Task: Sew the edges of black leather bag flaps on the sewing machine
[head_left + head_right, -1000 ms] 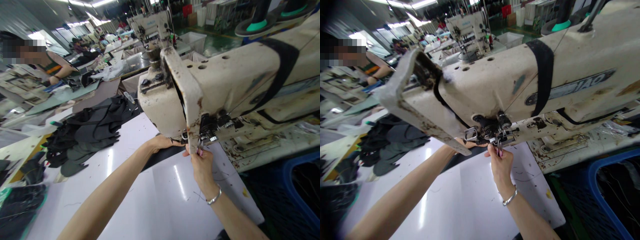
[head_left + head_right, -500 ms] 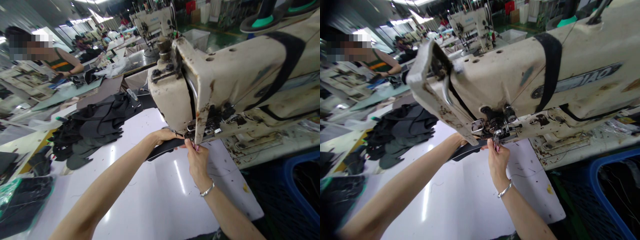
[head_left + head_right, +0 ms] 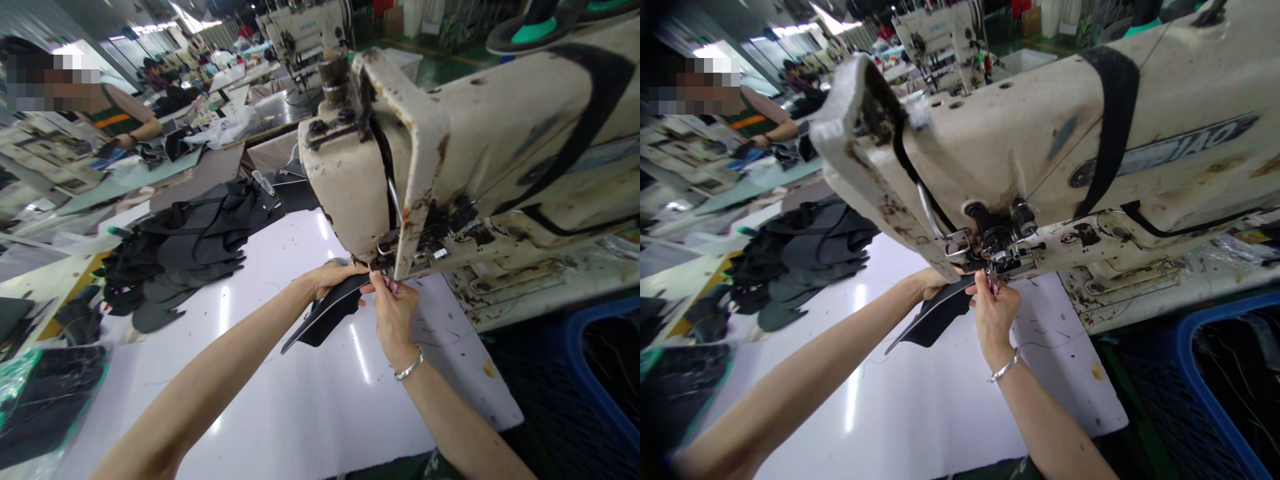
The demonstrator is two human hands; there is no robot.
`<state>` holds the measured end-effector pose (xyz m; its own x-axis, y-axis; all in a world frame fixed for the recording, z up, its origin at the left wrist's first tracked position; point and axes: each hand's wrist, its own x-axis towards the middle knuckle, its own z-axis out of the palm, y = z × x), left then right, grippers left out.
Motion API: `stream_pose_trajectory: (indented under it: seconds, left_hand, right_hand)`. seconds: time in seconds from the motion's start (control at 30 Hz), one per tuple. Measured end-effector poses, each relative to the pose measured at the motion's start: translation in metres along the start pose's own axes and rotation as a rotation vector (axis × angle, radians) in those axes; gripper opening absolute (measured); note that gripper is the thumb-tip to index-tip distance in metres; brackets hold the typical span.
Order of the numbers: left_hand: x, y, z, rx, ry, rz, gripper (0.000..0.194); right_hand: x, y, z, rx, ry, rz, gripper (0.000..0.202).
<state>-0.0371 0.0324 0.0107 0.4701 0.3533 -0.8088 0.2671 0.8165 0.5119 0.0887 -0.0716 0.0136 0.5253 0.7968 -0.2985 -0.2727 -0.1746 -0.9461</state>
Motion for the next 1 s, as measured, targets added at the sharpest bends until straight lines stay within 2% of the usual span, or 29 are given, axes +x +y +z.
stream_pose_trajectory:
  seconds: [0.1, 0.2, 0.33, 0.43, 0.6, 0.73, 1.0]
  left_hand:
    - [0.0, -0.009, 0.006, -0.05, 0.016, 0.046, 0.05]
    - [-0.008, -0.017, 0.021, -0.117, 0.045, 0.134, 0.041]
    - [-0.023, -0.031, 0.057, -0.269, 0.256, 0.218, 0.037]
    - [-0.027, -0.042, 0.09, -0.445, 0.414, 0.301, 0.044]
    - [-0.014, -0.055, 0.13, -0.745, 0.51, 0.461, 0.046]
    - [-0.003, -0.057, 0.143, -0.842, 0.51, 0.541, 0.043]
    - [0.003, -0.055, 0.149, -0.902, 0.599, 0.586, 0.04]
  right_hand:
    - [0.002, 0.007, 0.001, 0.013, 0.014, -0.022, 0.041]
    - [0.004, 0.013, 0.0, -0.012, 0.015, -0.033, 0.045]
    - [0.007, 0.018, -0.007, -0.074, 0.034, -0.083, 0.043]
    - [0.01, 0.014, -0.014, -0.083, 0.033, -0.071, 0.043]
    - [0.017, -0.006, -0.03, -0.1, -0.039, -0.02, 0.039]
    - [0.025, -0.017, -0.041, -0.14, -0.115, 0.003, 0.031]
    - [0.037, -0.019, -0.047, -0.144, -0.183, 0.012, 0.024]
